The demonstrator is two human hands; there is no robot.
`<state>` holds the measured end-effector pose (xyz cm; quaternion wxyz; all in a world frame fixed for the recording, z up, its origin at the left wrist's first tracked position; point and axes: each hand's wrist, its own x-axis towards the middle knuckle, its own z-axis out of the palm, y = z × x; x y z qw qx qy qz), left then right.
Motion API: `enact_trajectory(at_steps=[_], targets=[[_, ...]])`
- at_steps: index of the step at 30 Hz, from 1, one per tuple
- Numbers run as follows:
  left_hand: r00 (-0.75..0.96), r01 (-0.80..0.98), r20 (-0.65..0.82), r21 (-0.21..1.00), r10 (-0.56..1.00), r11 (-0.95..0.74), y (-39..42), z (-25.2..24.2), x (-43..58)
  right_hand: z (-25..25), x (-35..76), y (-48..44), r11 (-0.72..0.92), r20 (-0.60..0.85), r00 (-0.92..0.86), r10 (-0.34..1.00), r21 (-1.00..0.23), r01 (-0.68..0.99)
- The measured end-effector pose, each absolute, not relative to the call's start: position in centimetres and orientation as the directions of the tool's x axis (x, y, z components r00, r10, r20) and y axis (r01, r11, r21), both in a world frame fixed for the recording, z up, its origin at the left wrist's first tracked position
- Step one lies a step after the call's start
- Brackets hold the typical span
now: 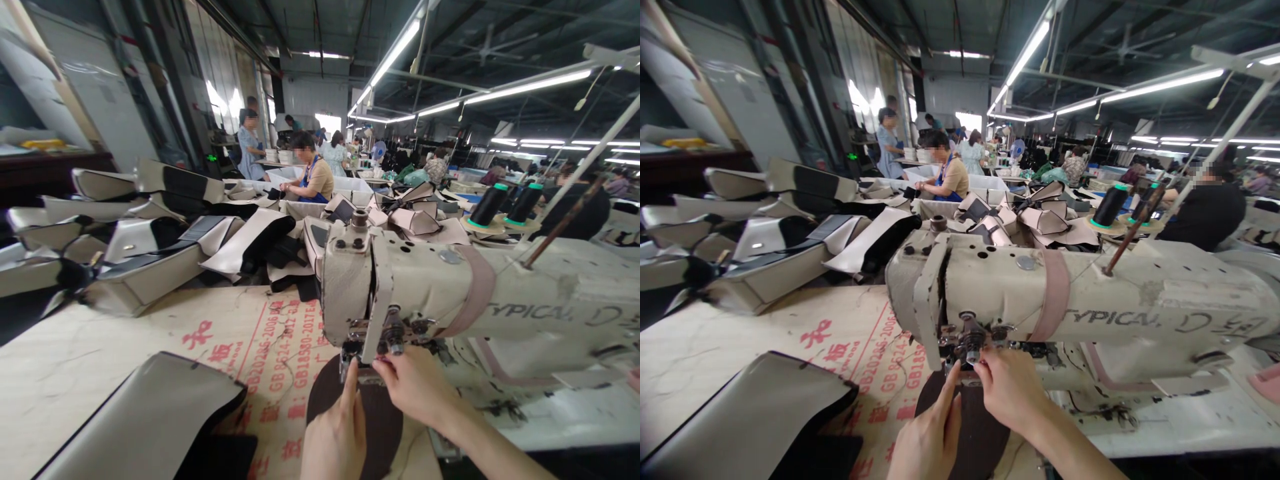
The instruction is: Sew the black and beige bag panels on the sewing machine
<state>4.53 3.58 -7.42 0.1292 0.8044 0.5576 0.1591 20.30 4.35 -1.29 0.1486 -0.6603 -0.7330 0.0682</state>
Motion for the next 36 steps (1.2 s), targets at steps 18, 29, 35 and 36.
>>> enact_trajectory(at_steps=[18,29,35,36], targets=[[0.353,0.812,0.077,0.471,0.933,-0.346,3.0,-7.8,6.2,-2.6,20.7,4.8,0.000,0.262,0.108,0.959,-0.383,0.924],[0.356,0.871,0.163,0.298,0.920,-0.390,5.6,-6.2,4.6,-2.1,19.6,3.0,0.047,0.104,-0.019,0.994,-0.273,0.961],[0.430,0.873,0.063,0.226,0.901,-0.432,7.2,-3.7,5.0,-1.9,20.1,3.4,0.001,0.147,0.053,0.988,-0.349,0.937],[0.424,0.876,0.056,0.229,0.904,-0.425,7.3,-3.5,5.1,-1.9,20.1,3.4,0.019,0.143,0.035,0.989,-0.360,0.933]])
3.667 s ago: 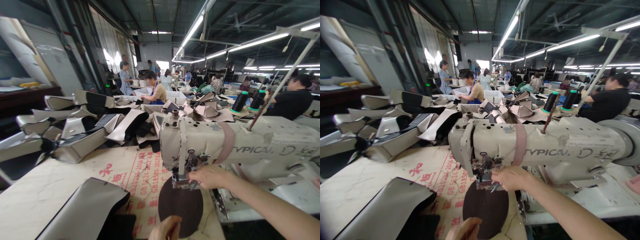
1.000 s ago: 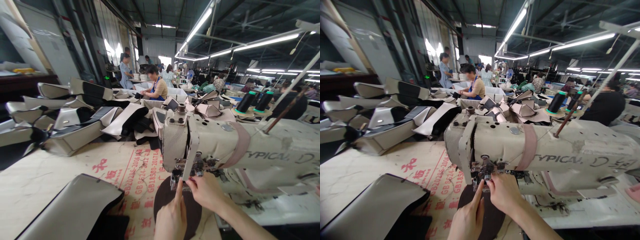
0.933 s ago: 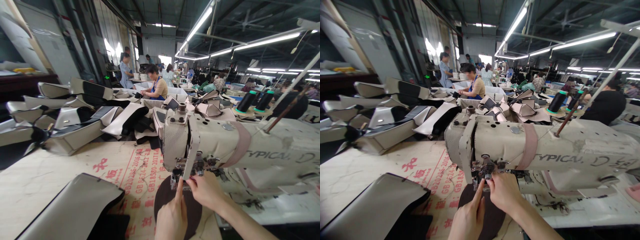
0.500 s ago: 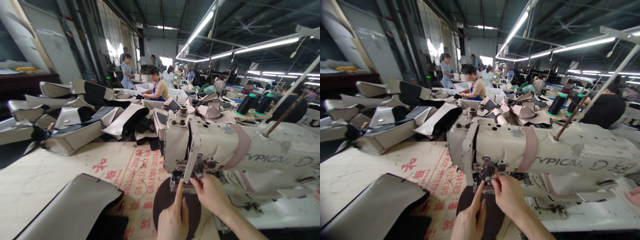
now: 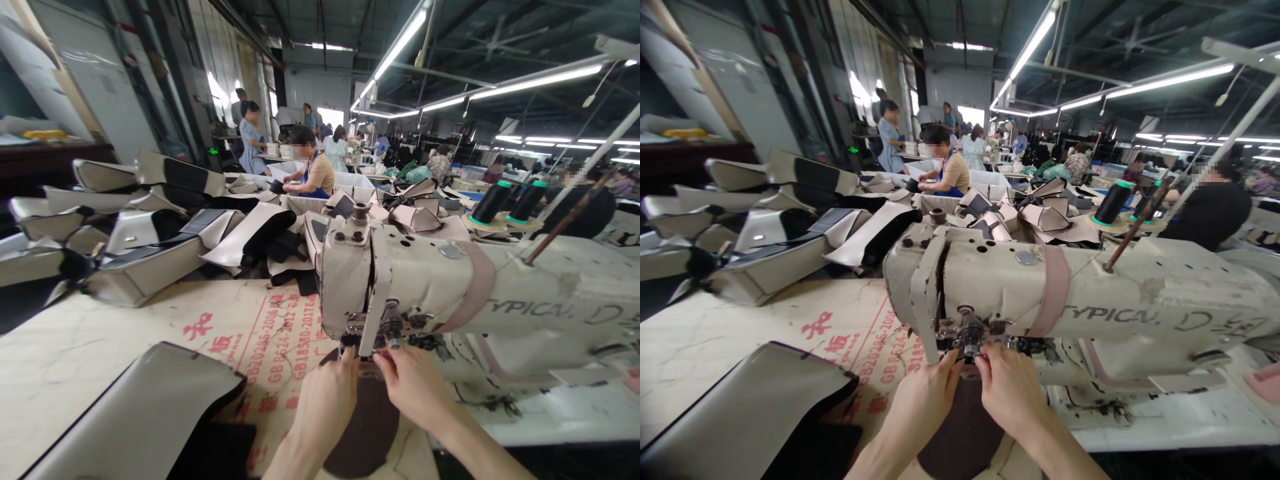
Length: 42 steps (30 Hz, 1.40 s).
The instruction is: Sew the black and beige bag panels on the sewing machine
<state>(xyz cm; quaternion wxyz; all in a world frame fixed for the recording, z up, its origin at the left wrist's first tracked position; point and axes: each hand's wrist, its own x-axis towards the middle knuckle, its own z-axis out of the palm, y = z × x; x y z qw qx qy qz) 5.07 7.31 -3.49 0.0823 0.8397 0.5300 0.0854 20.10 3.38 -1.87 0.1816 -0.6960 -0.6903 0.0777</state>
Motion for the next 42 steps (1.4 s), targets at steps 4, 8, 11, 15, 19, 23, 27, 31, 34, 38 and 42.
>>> enact_trajectory(at_steps=[4,8,11,15,19,23,27,31,34,38,42], targets=[[0.415,0.884,0.007,0.235,0.910,-0.405,7.6,-3.0,5.1,-1.4,19.9,3.3,0.044,0.110,-0.010,0.994,-0.305,0.951],[0.445,0.865,-0.033,0.275,0.895,-0.420,7.7,-2.8,4.9,-1.2,19.4,3.5,0.060,0.095,-0.040,0.995,-0.228,0.972],[0.463,0.841,-0.016,0.324,0.886,-0.434,7.6,-2.9,4.8,-1.5,19.0,3.4,0.058,0.098,-0.033,0.995,-0.266,0.962],[0.454,0.825,0.009,0.374,0.891,-0.424,7.7,-3.1,4.8,-2.0,18.8,3.0,0.046,0.111,-0.009,0.994,-0.340,0.939],[0.428,0.805,0.012,0.450,0.904,-0.387,8.0,-3.2,5.0,-2.5,18.8,2.7,0.039,0.129,0.006,0.992,-0.348,0.937],[0.426,0.797,0.017,0.466,0.905,-0.384,8.4,-3.1,5.0,-3.0,18.8,2.4,0.065,0.171,-0.010,0.985,-0.323,0.944],[0.400,0.847,-0.016,0.389,0.916,-0.363,8.4,-2.9,5.1,-2.8,19.1,2.1,0.024,0.160,0.025,0.987,-0.299,0.954],[0.437,0.872,-0.045,0.267,0.898,-0.411,8.2,-2.9,5.2,-1.6,19.2,2.2,-0.014,0.046,0.027,0.999,-0.263,0.965],[0.455,0.881,-0.075,0.183,0.888,-0.436,8.1,-2.8,5.2,-0.5,18.8,2.6,0.004,0.009,-0.002,1.000,-0.189,0.982],[0.471,0.877,-0.087,0.156,0.878,-0.455,8.0,-2.7,5.1,0.4,18.1,2.8,0.044,0.051,-0.037,0.998,-0.141,0.989],[0.469,0.878,-0.069,0.146,0.880,-0.456,7.9,-2.7,5.1,0.4,18.0,2.7,0.056,0.048,-0.049,0.998,-0.166,0.985]])
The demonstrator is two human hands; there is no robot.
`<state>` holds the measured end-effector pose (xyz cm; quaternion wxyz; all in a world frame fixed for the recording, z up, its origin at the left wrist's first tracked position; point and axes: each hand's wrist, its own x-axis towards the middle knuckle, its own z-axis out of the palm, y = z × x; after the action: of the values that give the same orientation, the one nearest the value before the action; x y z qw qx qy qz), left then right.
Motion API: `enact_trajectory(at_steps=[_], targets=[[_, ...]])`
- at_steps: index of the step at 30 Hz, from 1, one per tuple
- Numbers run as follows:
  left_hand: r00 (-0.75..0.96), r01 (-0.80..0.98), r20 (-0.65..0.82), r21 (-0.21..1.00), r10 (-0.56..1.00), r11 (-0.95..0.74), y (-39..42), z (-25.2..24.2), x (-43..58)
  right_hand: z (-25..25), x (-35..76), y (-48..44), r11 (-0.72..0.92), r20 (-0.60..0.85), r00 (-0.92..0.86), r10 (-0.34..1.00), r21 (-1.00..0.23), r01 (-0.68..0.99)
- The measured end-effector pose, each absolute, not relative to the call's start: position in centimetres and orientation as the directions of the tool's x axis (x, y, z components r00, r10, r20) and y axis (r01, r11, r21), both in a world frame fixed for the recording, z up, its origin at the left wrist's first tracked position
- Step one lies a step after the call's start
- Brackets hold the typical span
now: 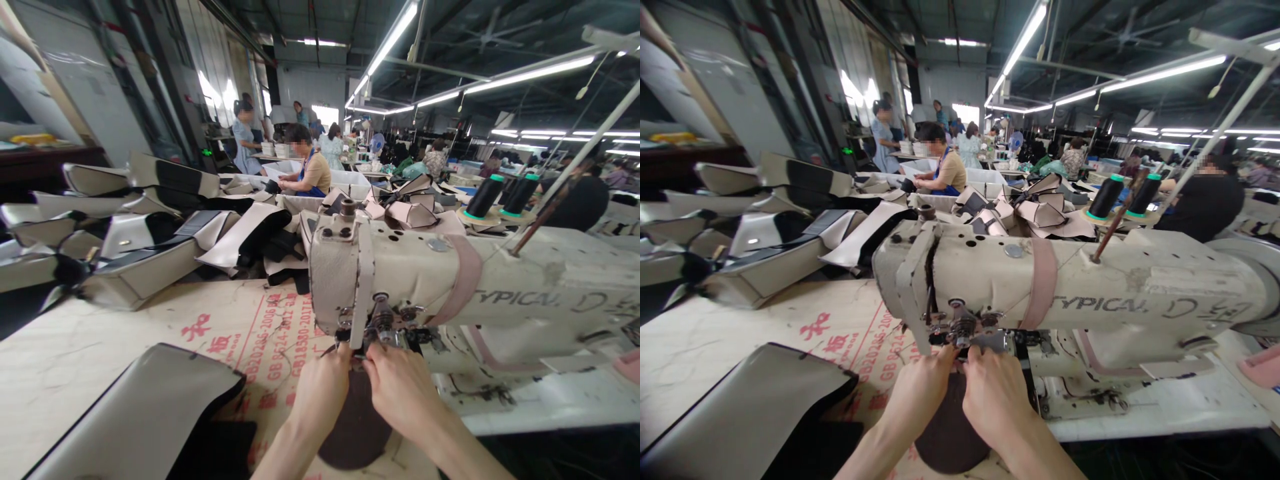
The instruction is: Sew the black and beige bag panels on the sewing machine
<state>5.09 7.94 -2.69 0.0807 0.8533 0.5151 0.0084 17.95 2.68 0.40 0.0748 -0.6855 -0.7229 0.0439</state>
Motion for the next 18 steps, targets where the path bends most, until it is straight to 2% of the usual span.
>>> enact_trajectory(at_steps=[9,12,18], targets=[[0.501,0.861,-0.065,0.142,0.863,-0.489,8.4,-2.5,5.1,0.7,17.5,3.9,0.023,-0.017,-0.025,1.000,-0.131,0.991],[0.550,0.828,-0.047,0.164,0.834,-0.537,8.6,-2.8,4.6,0.2,17.4,3.9,0.002,0.014,-0.001,1.000,-0.123,0.992],[0.536,0.829,0.018,0.177,0.844,-0.530,8.5,-3.3,4.4,-1.9,18.2,3.6,-0.092,0.094,0.127,0.987,-0.316,0.944]])
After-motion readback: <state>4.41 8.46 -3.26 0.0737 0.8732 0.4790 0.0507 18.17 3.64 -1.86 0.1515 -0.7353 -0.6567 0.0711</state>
